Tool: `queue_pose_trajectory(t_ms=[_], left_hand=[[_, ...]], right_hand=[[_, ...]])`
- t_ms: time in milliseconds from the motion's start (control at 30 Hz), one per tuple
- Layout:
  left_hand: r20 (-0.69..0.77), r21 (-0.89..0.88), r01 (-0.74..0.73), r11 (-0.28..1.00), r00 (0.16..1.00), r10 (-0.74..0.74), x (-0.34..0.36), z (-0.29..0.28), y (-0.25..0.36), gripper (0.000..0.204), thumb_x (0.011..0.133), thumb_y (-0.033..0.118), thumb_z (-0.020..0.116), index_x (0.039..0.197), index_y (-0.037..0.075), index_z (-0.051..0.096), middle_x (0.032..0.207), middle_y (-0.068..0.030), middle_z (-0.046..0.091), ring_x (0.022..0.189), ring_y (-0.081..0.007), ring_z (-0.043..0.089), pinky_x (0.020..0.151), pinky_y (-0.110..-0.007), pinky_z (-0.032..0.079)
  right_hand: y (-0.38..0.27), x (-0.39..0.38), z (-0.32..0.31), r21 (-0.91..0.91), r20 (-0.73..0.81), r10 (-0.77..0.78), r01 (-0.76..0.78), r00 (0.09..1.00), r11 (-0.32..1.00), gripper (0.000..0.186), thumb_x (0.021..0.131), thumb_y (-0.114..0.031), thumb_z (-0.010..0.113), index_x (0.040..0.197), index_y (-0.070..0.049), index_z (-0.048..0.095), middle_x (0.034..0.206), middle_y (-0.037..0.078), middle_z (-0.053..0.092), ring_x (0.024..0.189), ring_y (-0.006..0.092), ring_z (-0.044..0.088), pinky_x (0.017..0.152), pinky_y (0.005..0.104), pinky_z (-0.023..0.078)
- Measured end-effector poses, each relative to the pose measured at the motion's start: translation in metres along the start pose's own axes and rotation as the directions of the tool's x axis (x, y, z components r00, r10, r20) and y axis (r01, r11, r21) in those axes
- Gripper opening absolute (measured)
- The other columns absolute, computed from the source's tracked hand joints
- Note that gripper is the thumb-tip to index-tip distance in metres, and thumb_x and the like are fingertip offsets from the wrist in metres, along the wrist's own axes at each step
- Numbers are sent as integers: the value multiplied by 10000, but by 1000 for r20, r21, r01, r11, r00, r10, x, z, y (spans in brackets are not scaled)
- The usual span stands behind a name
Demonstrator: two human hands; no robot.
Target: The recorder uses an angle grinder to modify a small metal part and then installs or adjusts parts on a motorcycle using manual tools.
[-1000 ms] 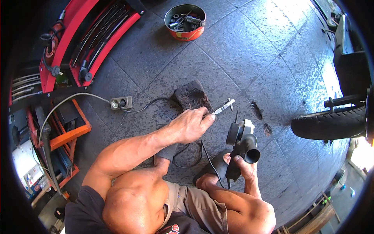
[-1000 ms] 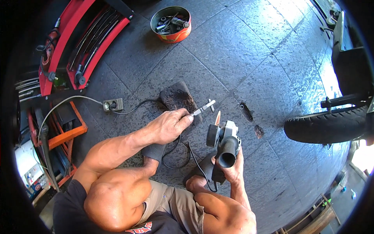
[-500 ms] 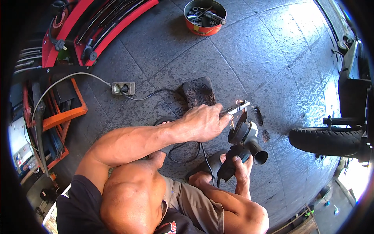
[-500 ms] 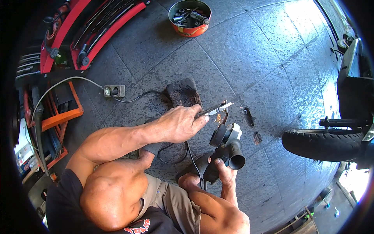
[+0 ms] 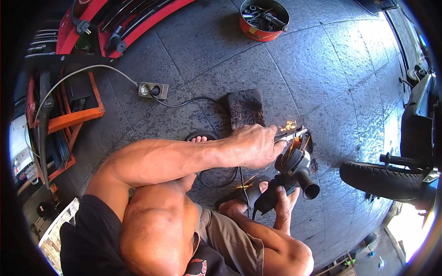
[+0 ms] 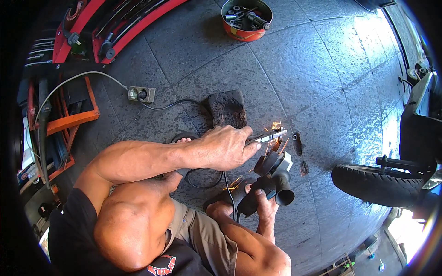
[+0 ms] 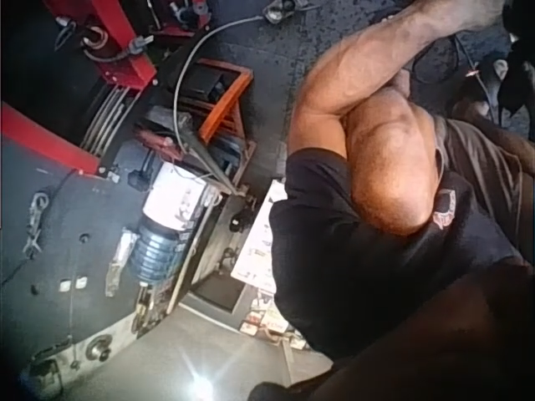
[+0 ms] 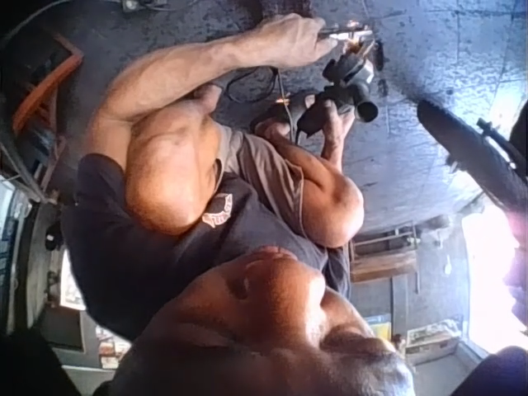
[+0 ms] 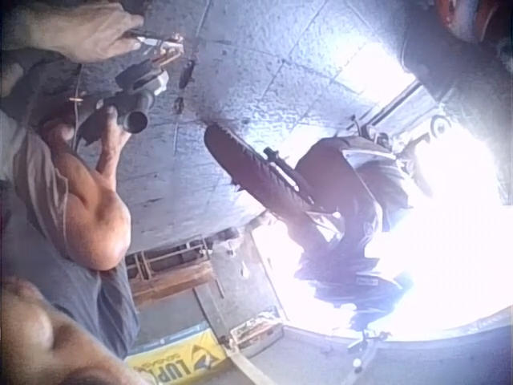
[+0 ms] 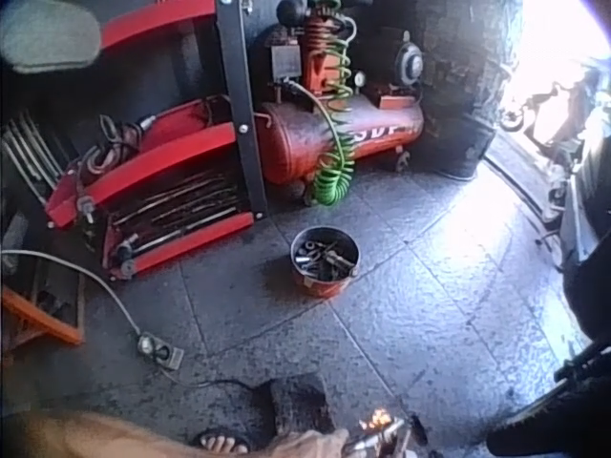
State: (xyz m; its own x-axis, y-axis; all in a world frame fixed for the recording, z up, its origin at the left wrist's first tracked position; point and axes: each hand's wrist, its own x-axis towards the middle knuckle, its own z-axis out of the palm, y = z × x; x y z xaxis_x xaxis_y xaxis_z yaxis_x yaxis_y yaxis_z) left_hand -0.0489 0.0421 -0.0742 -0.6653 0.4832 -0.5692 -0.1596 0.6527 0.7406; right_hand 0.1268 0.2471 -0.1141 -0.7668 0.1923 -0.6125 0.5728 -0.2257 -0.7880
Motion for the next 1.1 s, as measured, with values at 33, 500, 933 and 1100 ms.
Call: queue_pose_trajectory(t_ms=[33,500,933,1100], left_hand=[[-8,4,-7,1000,1000,7,0,0,0,476,985,378,468,1014,-87,568,793,-326,651,817,-518,650,757,-567,516],[-8,46,-30,999,1000,30,0,2,0,469,977,386,482,1011,-72,573,767,-311,653,798,-508,658,747,-568,523],[10,5,-19,1000,1000,19,-1,3,4,475,981,382,477,1007,-82,574,747,-313,650,766,-494,667,714,-553,535],[-2,12,-28,1000,1000,28,-2,3,1,491,986,385,468,1014,-93,573,747,-310,652,775,-485,674,716,-543,541]], right_hand=[[-2,0,3,-10,-27,-25,25,999,1000,508,782,-201,736,1178,31,517,969,126,622,853,243,658,795,409,577],[1,-2,-7,0,60,-17,17,998,1000,689,760,-222,768,1312,-1,418,1064,132,602,930,231,624,842,375,533],[-1,-4,-7,1,26,-19,19,999,1000,669,766,-215,757,1307,2,429,1066,127,598,945,222,614,855,374,528],[7,-3,-11,-85,26,-86,87,996,993,656,774,-189,742,1313,5,422,1075,133,600,949,231,620,856,376,530]])
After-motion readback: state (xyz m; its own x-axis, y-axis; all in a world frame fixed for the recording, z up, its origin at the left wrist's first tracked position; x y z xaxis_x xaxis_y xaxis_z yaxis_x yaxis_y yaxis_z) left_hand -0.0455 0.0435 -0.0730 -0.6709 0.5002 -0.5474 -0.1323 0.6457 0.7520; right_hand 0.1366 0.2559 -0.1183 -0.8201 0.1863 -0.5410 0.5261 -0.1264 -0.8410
